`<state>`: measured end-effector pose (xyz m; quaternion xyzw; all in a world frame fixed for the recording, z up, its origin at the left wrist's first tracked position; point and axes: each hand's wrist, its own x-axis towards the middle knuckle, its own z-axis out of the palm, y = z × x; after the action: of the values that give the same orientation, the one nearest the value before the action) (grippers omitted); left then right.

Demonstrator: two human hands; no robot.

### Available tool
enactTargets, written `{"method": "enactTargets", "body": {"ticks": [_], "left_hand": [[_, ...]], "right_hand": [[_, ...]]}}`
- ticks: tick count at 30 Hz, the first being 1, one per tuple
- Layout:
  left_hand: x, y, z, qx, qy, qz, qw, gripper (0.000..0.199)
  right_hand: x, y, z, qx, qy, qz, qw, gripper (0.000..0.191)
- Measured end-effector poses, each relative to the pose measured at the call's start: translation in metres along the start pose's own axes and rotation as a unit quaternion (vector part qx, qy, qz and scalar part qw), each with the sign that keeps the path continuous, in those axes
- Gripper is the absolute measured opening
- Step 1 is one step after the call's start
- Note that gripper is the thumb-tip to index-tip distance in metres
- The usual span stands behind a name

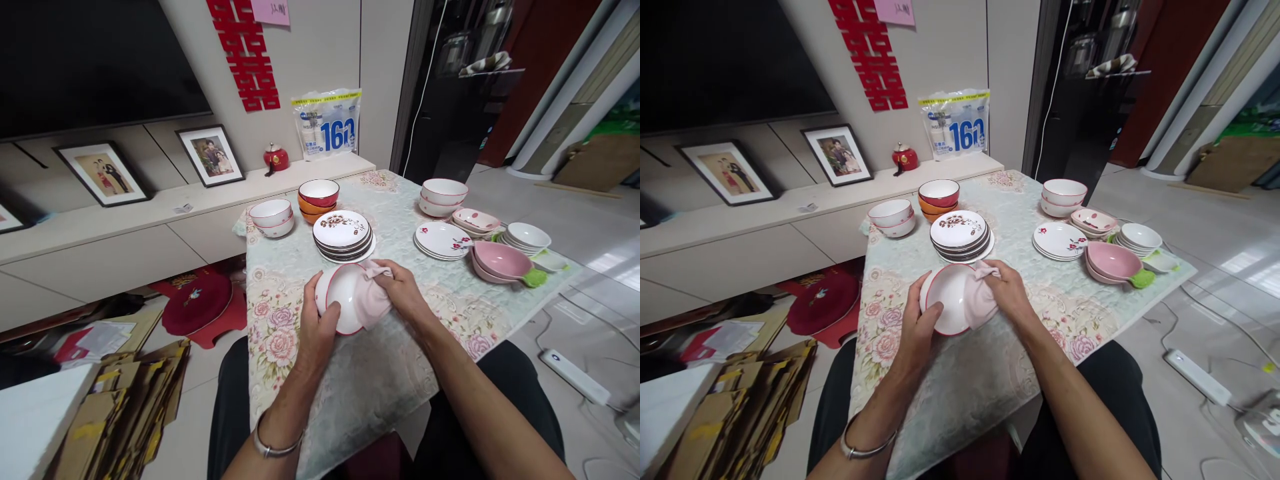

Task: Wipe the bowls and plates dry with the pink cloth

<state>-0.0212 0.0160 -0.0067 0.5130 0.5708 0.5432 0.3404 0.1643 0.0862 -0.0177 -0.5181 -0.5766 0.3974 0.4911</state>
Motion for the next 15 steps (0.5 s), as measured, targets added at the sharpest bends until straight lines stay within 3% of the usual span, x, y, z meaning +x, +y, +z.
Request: {"method": "enactTargets", "body": {"ticks": [2, 4, 7, 9, 11, 13, 15], "left_hand": [[0.000, 0.003, 0.000, -0.007, -0.022, -0.001, 1.000, 0.065], [0.000, 0.003, 0.001, -0.001, -0.028, 0.013, 1.000, 0.069], [0.002, -0.002, 0.002, 0.033, -0.024, 0.069, 0.997, 0.070], [0.003, -0.007, 0.002, 0.059, -0.032, 0.109, 0.992, 0.070], [0.003, -0.010, 0.003, 0.075, -0.040, 0.131, 0.988, 0.070], [0.003, -0.010, 0.004, 0.085, -0.041, 0.137, 0.986, 0.071], [0.002, -0.009, 0.004, 0.095, -0.036, 0.135, 0.986, 0.071]], "right_hand": [[-0.002, 0.000, 0.005, 0.080, -0.059, 0.060, 0.993, 0.032], [-0.006, -0.009, 0.006, 0.092, -0.073, 0.031, 0.993, 0.036], [-0.015, -0.031, 0.004, -0.009, -0.042, -0.142, 0.989, 0.035], [-0.020, -0.042, 0.003, -0.080, -0.039, -0.261, 0.961, 0.037], [-0.020, -0.045, 0.003, -0.134, -0.045, -0.327, 0.934, 0.042], [-0.018, -0.038, 0.004, -0.181, -0.048, -0.320, 0.929, 0.049], [-0.014, -0.027, 0.004, -0.215, -0.058, -0.254, 0.941, 0.048]]}}
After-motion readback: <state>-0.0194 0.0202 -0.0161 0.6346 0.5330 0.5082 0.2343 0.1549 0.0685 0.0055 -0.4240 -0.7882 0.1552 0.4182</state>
